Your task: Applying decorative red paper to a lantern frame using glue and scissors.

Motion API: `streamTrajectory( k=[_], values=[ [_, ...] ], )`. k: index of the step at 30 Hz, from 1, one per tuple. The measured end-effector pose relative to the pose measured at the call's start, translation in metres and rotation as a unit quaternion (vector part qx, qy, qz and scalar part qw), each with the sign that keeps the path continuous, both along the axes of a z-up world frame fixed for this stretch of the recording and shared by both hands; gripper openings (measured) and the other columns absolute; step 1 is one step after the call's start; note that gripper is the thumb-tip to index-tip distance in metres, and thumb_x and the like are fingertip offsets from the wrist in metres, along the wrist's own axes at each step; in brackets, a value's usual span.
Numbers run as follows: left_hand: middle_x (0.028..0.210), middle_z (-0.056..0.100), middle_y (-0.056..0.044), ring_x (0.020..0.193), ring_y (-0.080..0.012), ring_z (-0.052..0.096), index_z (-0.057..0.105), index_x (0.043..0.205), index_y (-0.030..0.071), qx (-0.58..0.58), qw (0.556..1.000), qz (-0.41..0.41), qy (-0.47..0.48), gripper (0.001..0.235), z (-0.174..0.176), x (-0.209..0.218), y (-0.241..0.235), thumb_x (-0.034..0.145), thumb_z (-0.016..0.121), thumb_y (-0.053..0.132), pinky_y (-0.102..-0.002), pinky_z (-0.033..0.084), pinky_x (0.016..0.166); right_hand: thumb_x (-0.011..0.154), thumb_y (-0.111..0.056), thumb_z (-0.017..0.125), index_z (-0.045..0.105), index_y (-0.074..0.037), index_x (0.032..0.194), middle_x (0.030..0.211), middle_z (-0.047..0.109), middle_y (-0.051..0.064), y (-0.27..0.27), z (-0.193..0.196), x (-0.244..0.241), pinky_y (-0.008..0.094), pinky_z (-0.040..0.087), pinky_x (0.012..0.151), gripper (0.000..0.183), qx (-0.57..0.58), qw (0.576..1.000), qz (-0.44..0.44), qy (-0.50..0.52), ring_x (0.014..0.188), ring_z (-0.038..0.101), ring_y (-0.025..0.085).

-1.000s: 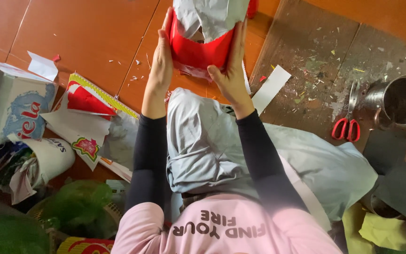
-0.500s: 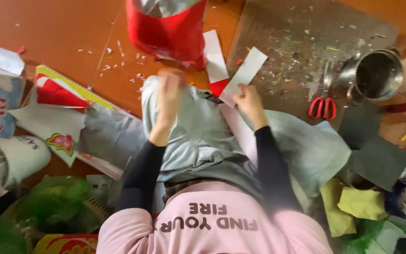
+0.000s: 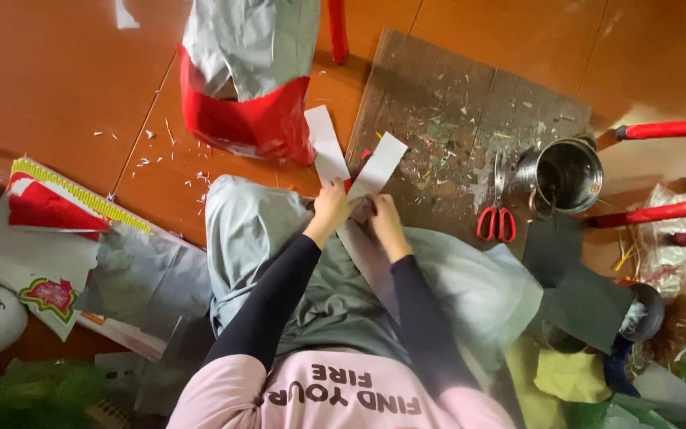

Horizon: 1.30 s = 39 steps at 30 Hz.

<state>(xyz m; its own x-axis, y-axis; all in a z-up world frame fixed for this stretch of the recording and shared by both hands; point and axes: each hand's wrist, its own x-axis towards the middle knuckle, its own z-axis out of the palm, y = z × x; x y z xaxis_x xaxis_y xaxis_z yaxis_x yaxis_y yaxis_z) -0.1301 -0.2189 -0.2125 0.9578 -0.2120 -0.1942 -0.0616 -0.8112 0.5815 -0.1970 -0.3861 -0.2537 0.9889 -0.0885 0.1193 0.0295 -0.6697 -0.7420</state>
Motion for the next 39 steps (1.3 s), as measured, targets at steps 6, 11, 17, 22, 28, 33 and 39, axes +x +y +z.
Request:
streamTrajectory(
  k=[6, 11, 17, 22, 28, 33, 39],
  values=[
    [0.121, 0.062, -0.02, 0.108, -0.0385, 0.066, 0.053, 0.125, 0.005, 0.112, 0.991, -0.054, 0.052, 0.072, -0.043, 0.006, -0.01, 0.072, 0.09, 0.037, -0.049, 0.059, 0.083, 0.098, -0.011, 0.062, 0.071, 0.002, 0.107, 0.11, 0.07, 0.022, -0.121, 0.162, 0.009, 0.051, 0.051, 0.091, 0.018, -0.139, 0.978, -0.015, -0.154, 0.103, 0.064, 0.041],
    [0.119, 0.063, -0.02, 0.107, -0.0394, 0.066, 0.054, 0.122, 0.002, 0.077, 0.995, -0.042, 0.037, 0.071, -0.048, 0.004, -0.01, 0.069, 0.092, 0.03, -0.048, 0.058, 0.084, 0.085, -0.032, 0.076, 0.078, -0.011, 0.11, 0.11, 0.07, 0.024, -0.251, 0.17, -0.009, 0.057, 0.052, 0.086, 0.032, -0.434, 0.853, -0.258, 0.131, 0.104, 0.065, 0.044],
    [0.109, 0.069, -0.021, 0.101, -0.04, 0.069, 0.057, 0.119, 0.003, 0.01, 0.999, -0.035, 0.03, 0.043, -0.083, 0.007, -0.012, 0.081, 0.075, 0.014, -0.05, 0.057, 0.082, 0.1, -0.017, 0.058, 0.077, -0.006, 0.101, 0.099, 0.072, 0.028, -0.328, 0.116, -0.06, 0.058, 0.057, 0.079, 0.022, -0.445, 0.834, -0.278, 0.173, 0.094, 0.07, 0.049],
    [0.097, 0.072, -0.02, 0.097, -0.0393, 0.068, 0.066, 0.105, 0.005, -0.086, 0.992, -0.014, 0.096, 0.028, -0.059, 0.013, -0.005, 0.077, 0.068, 0.012, -0.048, 0.054, 0.082, 0.096, -0.016, 0.06, 0.08, -0.005, 0.097, 0.094, 0.073, 0.026, -0.263, 0.179, -0.068, 0.055, 0.056, 0.077, 0.023, -0.404, 0.849, -0.301, 0.161, 0.089, 0.07, 0.048],
    [0.09, 0.072, -0.018, 0.086, -0.0323, 0.07, 0.068, 0.099, 0.001, -0.228, 0.963, 0.026, 0.143, 0.03, -0.041, 0.018, 0.001, 0.079, 0.074, 0.022, -0.041, 0.053, 0.077, 0.091, -0.012, 0.071, 0.073, 0.006, 0.117, 0.097, 0.074, 0.023, -0.265, 0.119, -0.088, 0.038, 0.056, 0.073, 0.032, -0.161, 0.943, -0.292, -0.018, 0.083, 0.074, 0.029],
    [0.083, 0.066, -0.008, 0.075, -0.0243, 0.062, 0.063, 0.112, 0.003, -0.407, 0.886, 0.069, 0.209, 0.03, -0.077, 0.015, -0.008, 0.083, 0.06, 0.012, -0.04, 0.051, 0.063, 0.107, -0.017, 0.058, 0.072, -0.004, 0.116, 0.079, 0.059, 0.003, -0.275, 0.095, -0.098, 0.023, 0.037, 0.045, 0.021, 0.338, 0.868, -0.354, 0.077, 0.057, 0.052, 0.009],
    [0.067, 0.051, -0.007, 0.05, -0.0238, 0.043, 0.067, 0.114, 0.006, -0.372, 0.852, 0.134, 0.343, 0.03, -0.002, -0.014, -0.022, 0.089, 0.052, 0.013, -0.041, 0.032, 0.041, 0.108, -0.022, 0.057, 0.069, -0.01, 0.105, 0.072, 0.058, 0.001, -0.257, 0.109, -0.083, 0.023, 0.034, 0.041, 0.017, 0.307, 0.867, -0.39, 0.036, 0.054, 0.051, 0.01]
  ],
)
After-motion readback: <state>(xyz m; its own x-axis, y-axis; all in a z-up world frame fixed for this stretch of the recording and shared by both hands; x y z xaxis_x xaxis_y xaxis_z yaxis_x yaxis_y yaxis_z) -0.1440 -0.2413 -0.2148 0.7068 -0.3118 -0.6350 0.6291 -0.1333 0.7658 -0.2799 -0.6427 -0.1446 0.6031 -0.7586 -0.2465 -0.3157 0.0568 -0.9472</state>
